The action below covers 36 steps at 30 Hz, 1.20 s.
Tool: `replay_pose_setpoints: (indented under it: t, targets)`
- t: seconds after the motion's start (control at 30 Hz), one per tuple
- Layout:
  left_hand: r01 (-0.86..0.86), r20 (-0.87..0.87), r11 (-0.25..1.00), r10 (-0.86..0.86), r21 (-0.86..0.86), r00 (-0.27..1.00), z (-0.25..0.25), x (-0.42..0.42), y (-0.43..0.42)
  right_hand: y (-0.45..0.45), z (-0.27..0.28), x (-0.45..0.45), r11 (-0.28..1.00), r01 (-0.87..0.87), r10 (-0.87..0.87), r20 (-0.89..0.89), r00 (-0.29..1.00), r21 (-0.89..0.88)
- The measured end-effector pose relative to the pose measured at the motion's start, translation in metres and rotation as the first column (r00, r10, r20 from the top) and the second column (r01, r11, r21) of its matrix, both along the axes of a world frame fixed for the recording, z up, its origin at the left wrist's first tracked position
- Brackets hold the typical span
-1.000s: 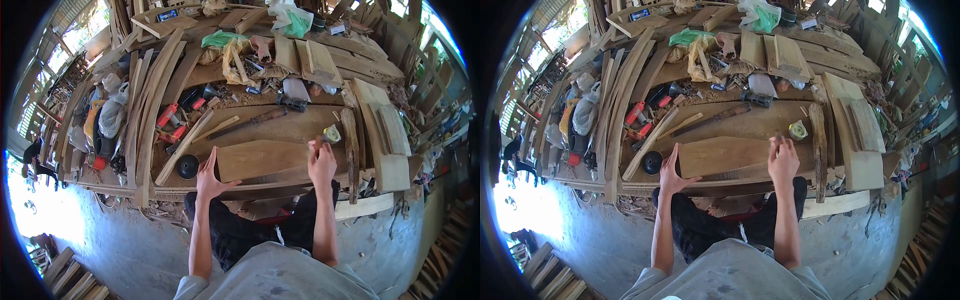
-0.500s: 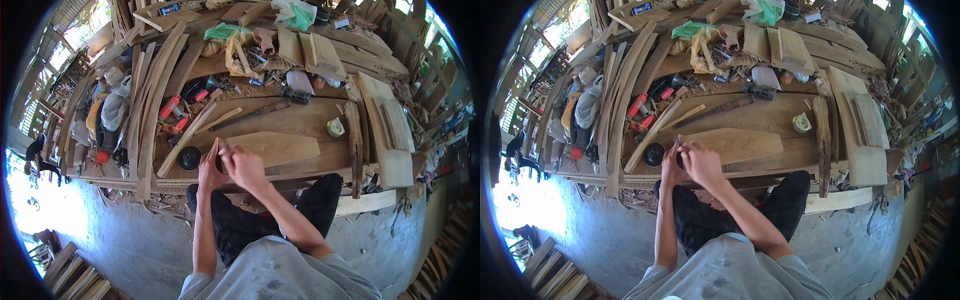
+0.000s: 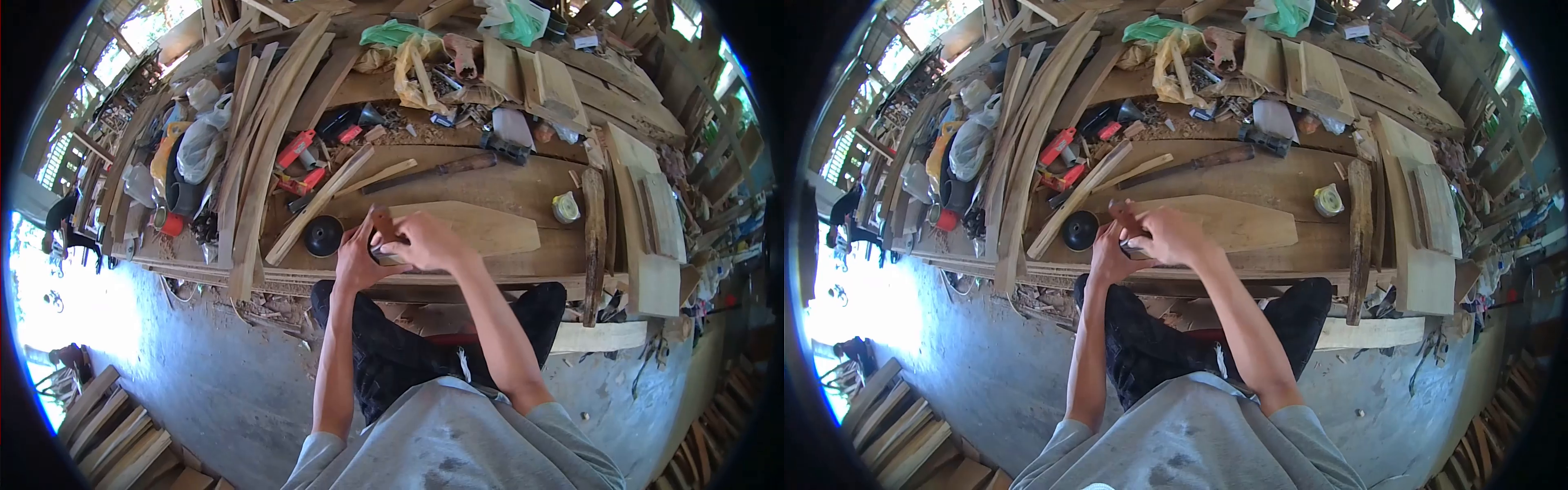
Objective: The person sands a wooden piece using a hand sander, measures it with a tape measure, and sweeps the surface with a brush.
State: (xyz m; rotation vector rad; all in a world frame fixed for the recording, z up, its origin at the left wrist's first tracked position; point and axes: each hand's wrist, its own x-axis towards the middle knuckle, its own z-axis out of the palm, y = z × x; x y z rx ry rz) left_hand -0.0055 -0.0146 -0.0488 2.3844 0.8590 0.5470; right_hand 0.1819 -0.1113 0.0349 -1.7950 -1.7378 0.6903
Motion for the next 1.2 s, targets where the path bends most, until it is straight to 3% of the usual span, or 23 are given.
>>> replay_pose_setpoints:
  t: [0.07,0.13,0.2,0.27,0.33,0.4,0.47,0.5,0.53,0.6,0.63,0.67,0.73,0.8,0.87,0.9,0.93,1.0,1.07,1.13,1.2]
  targets:
    - [-0.004,-0.020,1.000,0.004,0.007,1.000,0.001,0.000,-0.001,0.009,0.015,0.011,0.990,-0.046,0.021,-0.179,0.984,-0.134]
    - [-0.020,0.001,1.000,0.020,0.004,1.000,0.006,0.001,-0.003,0.020,0.007,0.009,0.993,0.019,-0.035,-0.126,0.991,-0.120]
    - [-0.038,-0.047,0.999,0.038,-0.004,0.998,0.007,0.002,-0.002,0.023,-0.020,0.002,0.912,0.175,-0.173,-0.037,0.984,0.371]
    - [0.002,-0.011,0.999,-0.003,-0.045,1.000,0.009,0.002,-0.001,0.001,-0.009,-0.005,0.927,0.108,-0.122,0.017,0.992,0.361]
    - [0.012,-0.012,0.999,-0.013,-0.046,1.000,0.007,0.001,0.002,-0.018,-0.002,-0.005,0.993,-0.019,0.011,0.065,0.998,0.118]
    - [0.032,-0.017,0.998,-0.033,-0.054,0.999,0.005,0.000,0.001,-0.024,-0.005,0.007,0.998,-0.049,0.046,0.063,0.997,0.045]
    - [-0.010,-0.017,1.000,0.010,-0.009,1.000,0.013,0.002,-0.003,-0.019,-0.002,0.024,0.996,0.078,-0.078,-0.013,0.997,-0.040]
    - [-0.010,-0.024,1.000,0.009,-0.030,1.000,0.014,0.003,-0.003,-0.017,-0.001,0.030,0.975,0.160,-0.161,-0.006,0.987,0.156]
    - [-0.004,-0.018,1.000,0.004,-0.024,1.000,0.015,0.004,-0.003,-0.017,0.000,0.033,0.973,0.164,-0.166,0.000,0.986,0.163]
    - [0.005,-0.018,0.999,-0.006,-0.037,1.000,0.016,0.004,-0.003,-0.013,-0.001,0.037,0.889,0.410,-0.436,0.103,0.894,0.204]
    - [0.004,-0.017,0.999,-0.005,-0.032,1.000,0.015,0.004,-0.002,-0.016,-0.008,0.037,0.892,0.301,-0.322,0.006,0.947,0.336]
    - [0.007,-0.018,1.000,-0.007,-0.017,1.000,0.014,0.004,-0.002,-0.023,-0.017,0.034,0.893,0.299,-0.319,0.006,0.948,0.338]
    - [0.010,-0.018,1.000,-0.010,-0.005,1.000,0.012,0.003,-0.003,-0.043,-0.007,0.021,0.960,-0.005,-0.028,0.114,0.993,0.279]
    - [0.018,0.018,1.000,-0.018,-0.017,1.000,0.013,0.002,-0.002,-0.050,-0.001,0.021,0.975,-0.028,0.003,0.115,0.993,0.222]
    - [0.020,0.012,0.999,-0.020,-0.029,1.000,0.015,0.003,-0.003,-0.052,0.005,0.038,0.998,0.055,-0.055,0.012,0.998,0.019]
    - [0.013,0.002,0.999,-0.013,-0.037,1.000,0.017,0.004,-0.004,-0.052,0.006,0.048,0.983,0.171,-0.173,0.023,0.985,0.066]
    - [0.017,0.004,0.999,-0.017,-0.036,1.000,0.017,0.004,-0.005,-0.052,0.000,0.058,0.982,0.175,-0.177,0.025,0.984,0.068]
    - [0.020,0.027,0.999,-0.019,-0.026,0.999,0.016,0.003,-0.004,-0.050,-0.006,0.067,0.844,0.467,-0.514,0.149,0.845,0.266]
    - [0.017,0.018,1.000,-0.016,-0.021,1.000,0.016,0.003,-0.002,-0.063,-0.006,0.057,0.865,0.436,-0.467,0.081,0.880,0.249]
    - [0.023,0.008,0.999,-0.023,-0.029,1.000,0.016,0.004,-0.006,-0.079,-0.008,0.042,0.962,0.113,-0.168,0.212,0.963,0.248]
    - [-0.027,-0.001,0.999,0.027,-0.027,1.000,0.017,0.003,-0.008,-0.089,-0.004,0.042,0.971,0.079,-0.120,0.172,0.978,0.224]
